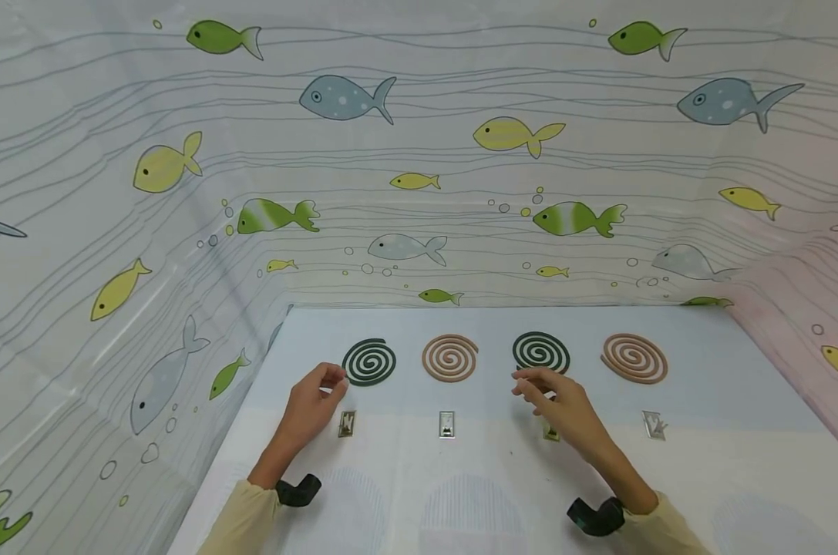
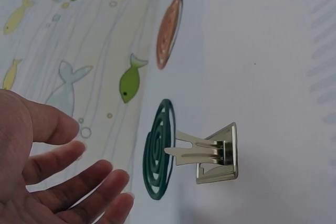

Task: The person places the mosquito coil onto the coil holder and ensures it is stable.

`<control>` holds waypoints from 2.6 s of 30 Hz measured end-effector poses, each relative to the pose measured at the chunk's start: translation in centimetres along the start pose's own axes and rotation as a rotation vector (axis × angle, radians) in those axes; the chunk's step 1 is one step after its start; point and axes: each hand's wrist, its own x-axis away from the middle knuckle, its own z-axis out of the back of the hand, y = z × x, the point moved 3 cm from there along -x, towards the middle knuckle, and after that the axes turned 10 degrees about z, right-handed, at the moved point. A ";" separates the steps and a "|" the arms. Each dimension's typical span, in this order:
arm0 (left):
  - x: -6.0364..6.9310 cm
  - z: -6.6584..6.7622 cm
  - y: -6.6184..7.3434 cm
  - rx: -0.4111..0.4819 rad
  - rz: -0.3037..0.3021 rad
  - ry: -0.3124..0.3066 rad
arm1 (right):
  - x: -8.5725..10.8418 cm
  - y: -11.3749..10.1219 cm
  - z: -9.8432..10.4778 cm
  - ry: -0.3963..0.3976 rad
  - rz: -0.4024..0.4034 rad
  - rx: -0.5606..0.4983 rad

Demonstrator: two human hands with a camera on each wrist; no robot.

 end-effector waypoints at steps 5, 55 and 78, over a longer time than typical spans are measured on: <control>-0.5 0.2 -0.1 -0.004 0.006 0.006 | -0.7 -0.3 -1.5 -0.007 -0.006 -0.012; -3.9 0.8 -4.0 0.260 0.295 -0.155 | -7.7 -3.1 -14.7 -0.221 -0.195 -0.355; -6.3 0.6 -5.4 0.308 0.360 -0.173 | -9.7 -3.1 -20.5 -0.171 -0.293 -0.436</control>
